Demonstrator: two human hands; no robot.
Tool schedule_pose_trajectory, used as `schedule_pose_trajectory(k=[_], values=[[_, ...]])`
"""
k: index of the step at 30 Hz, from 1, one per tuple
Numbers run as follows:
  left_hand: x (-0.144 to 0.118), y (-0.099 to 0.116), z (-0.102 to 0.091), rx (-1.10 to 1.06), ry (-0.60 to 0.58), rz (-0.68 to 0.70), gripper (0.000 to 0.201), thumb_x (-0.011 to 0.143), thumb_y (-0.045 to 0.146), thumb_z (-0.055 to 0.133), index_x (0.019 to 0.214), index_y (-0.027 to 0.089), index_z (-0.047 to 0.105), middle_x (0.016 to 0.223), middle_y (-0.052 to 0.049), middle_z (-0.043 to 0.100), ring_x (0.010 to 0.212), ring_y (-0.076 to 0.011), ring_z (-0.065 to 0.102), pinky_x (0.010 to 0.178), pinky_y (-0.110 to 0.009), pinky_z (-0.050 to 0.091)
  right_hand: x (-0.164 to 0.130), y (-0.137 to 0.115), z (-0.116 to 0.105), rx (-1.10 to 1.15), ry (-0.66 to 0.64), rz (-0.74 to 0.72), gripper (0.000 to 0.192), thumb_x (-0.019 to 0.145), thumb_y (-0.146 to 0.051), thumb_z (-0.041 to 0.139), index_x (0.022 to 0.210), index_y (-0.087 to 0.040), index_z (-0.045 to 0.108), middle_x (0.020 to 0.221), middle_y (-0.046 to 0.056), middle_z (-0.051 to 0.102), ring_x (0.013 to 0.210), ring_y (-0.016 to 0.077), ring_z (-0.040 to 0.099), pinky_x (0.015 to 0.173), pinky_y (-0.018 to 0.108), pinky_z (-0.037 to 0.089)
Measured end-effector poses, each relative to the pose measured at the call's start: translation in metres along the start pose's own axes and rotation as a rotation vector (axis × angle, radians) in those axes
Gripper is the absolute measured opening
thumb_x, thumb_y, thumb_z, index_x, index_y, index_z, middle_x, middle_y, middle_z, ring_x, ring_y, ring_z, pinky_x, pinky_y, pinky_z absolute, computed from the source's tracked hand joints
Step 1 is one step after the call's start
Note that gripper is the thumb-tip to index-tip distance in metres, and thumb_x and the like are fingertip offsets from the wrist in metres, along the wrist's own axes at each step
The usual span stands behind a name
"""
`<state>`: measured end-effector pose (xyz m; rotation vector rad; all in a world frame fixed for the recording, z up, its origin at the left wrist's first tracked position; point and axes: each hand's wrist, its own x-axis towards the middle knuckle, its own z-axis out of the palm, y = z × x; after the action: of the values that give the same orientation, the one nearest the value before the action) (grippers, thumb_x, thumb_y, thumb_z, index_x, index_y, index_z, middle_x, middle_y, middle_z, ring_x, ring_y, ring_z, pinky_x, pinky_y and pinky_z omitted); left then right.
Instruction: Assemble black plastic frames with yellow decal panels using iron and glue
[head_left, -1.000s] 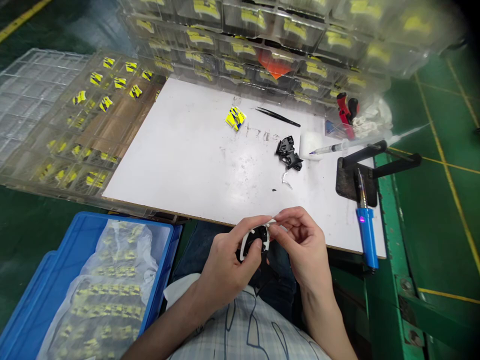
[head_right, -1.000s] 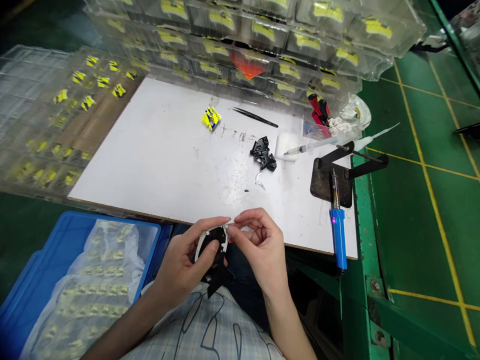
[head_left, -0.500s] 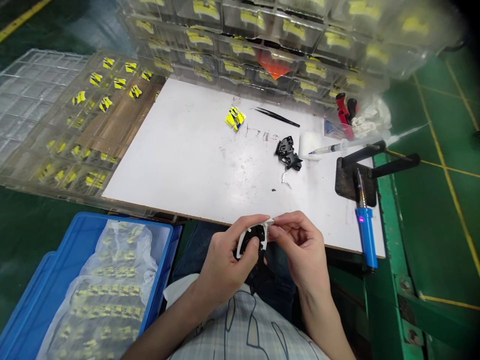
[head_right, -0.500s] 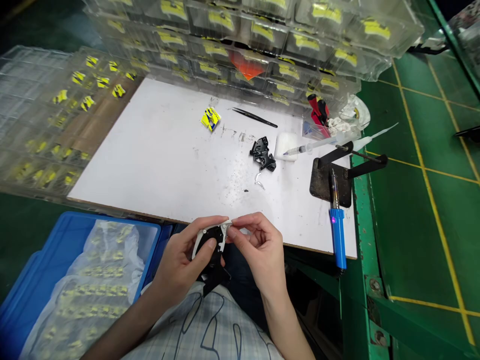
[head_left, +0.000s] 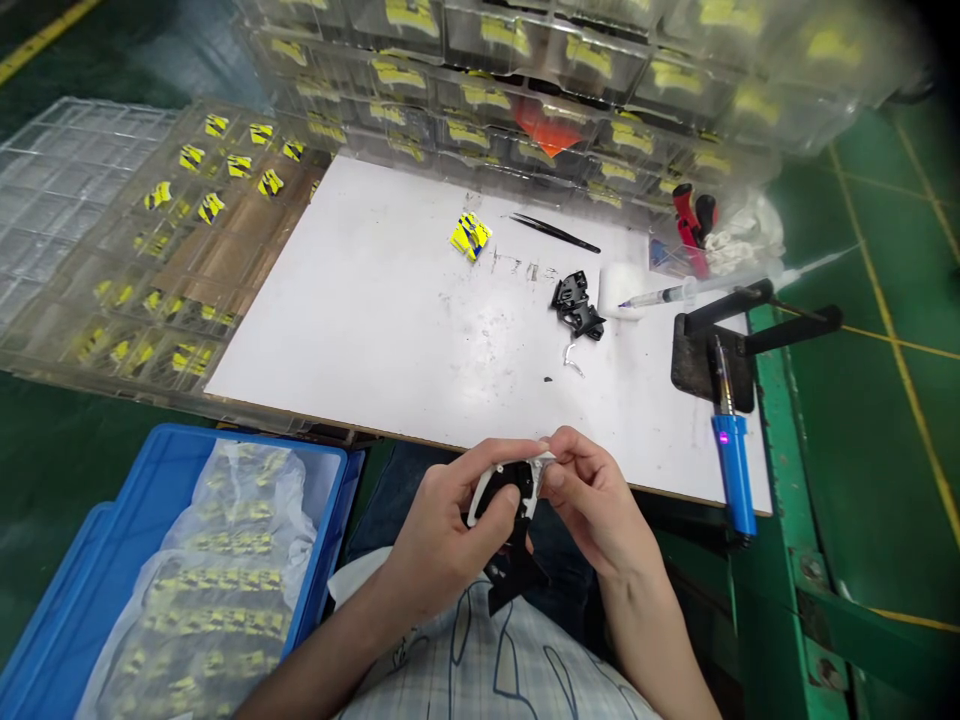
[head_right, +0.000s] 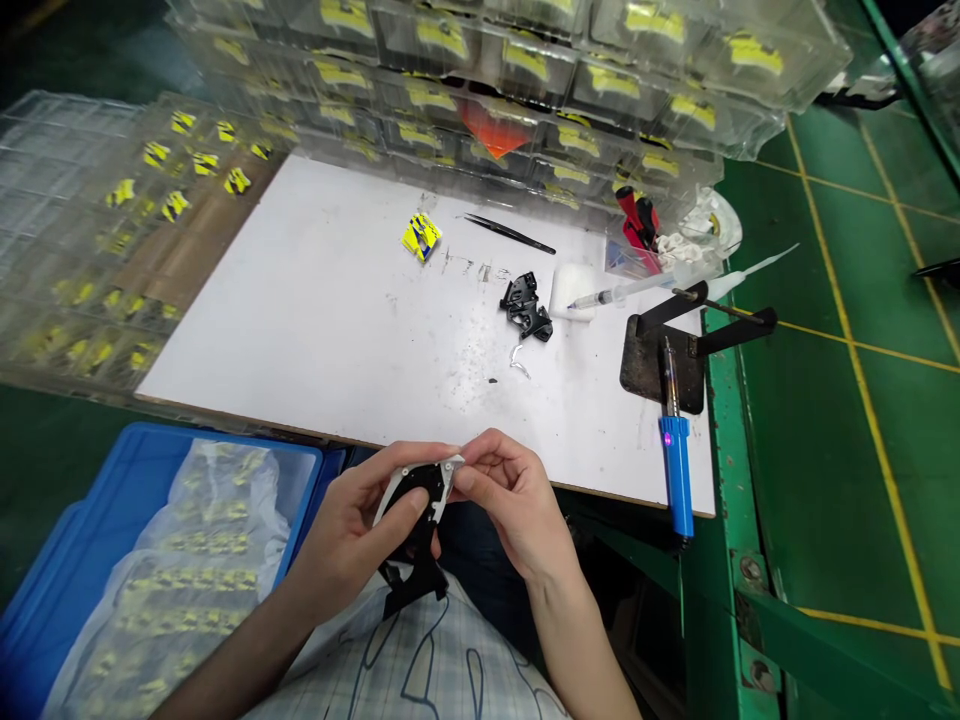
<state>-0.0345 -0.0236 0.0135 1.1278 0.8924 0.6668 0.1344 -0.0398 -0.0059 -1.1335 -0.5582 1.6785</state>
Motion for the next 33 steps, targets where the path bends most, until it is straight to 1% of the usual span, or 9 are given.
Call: schedule_pose_trajectory(k=[5,11,16,21,23,29,33], values=[[-0.002,0.000,-0.001,0.012,0.005,0.001,0.035,0.099,0.025,0.051,0.131,0.024,0.066,0.068,-0.001,0.072,0.057,-0.0165,0.068,0.053,-0.022,0.052,0.000,-0.001,0.001,0.074,-0.055,-0.002,0.024,0.075,-0.035,0.089,0.076,-0.022,0.069,0.074,-0.001,0.069,0.064,0.0109,0.064,0.065,0.022,0.058],[-0.001,0.000,-0.001,-0.164,-0.014,-0.048,0.033,0.098,0.025,0.053,0.128,0.025,0.067,0.068,0.000,0.070,0.057,-0.0140,0.067,0.054,-0.019,0.054,0.000,-0.001,0.003,0.114,-0.071,-0.008,0.024,0.075,-0.035,0.089,0.076,-0.022,0.069,0.075,-0.002,0.068,0.065,0.0111,0.064,0.065,0.022,0.058],[0.001,-0.001,0.000,-0.218,-0.002,-0.053,0.030,0.096,0.026,0.057,0.124,0.021,0.068,0.067,0.000,0.069,0.054,-0.0137,0.066,0.050,-0.019,0.053,0.000,0.003,0.004,0.125,-0.074,-0.013,0.023,0.077,-0.034,0.088,0.078,-0.022,0.069,0.076,-0.002,0.068,0.066,0.0108,0.064,0.066,0.021,0.058],[0.003,-0.005,-0.004,-0.304,0.008,-0.055,0.028,0.095,0.030,0.062,0.121,0.020,0.069,0.063,0.001,0.068,0.052,-0.0117,0.064,0.049,-0.016,0.051,0.002,0.008,0.008,0.151,-0.079,-0.036,0.018,0.081,-0.033,0.085,0.092,-0.024,0.074,0.078,-0.003,0.069,0.064,0.0078,0.065,0.065,0.017,0.058],[0.003,-0.006,-0.007,-0.336,0.007,-0.043,0.028,0.096,0.031,0.063,0.121,0.021,0.069,0.062,0.001,0.068,0.051,-0.0110,0.063,0.048,-0.015,0.050,0.003,0.010,0.011,0.166,-0.101,-0.029,0.017,0.083,-0.034,0.084,0.093,-0.024,0.075,0.075,-0.004,0.068,0.062,0.0072,0.065,0.066,0.017,0.058],[0.001,-0.004,-0.008,-0.307,0.020,-0.010,0.025,0.096,0.030,0.063,0.119,0.024,0.070,0.066,0.002,0.068,0.053,-0.0101,0.064,0.050,-0.014,0.051,0.005,0.010,0.010,0.148,-0.118,0.003,0.018,0.083,-0.036,0.084,0.089,-0.022,0.074,0.071,-0.003,0.068,0.067,0.0097,0.069,0.068,0.017,0.059],[0.002,-0.003,-0.008,-0.283,0.024,-0.004,0.022,0.097,0.028,0.061,0.117,0.024,0.070,0.065,0.002,0.068,0.053,-0.0107,0.065,0.051,-0.015,0.052,0.007,0.010,0.010,0.149,-0.121,-0.004,0.015,0.084,-0.034,0.083,0.087,-0.022,0.074,0.069,-0.004,0.067,0.061,0.0083,0.066,0.068,0.019,0.060]])
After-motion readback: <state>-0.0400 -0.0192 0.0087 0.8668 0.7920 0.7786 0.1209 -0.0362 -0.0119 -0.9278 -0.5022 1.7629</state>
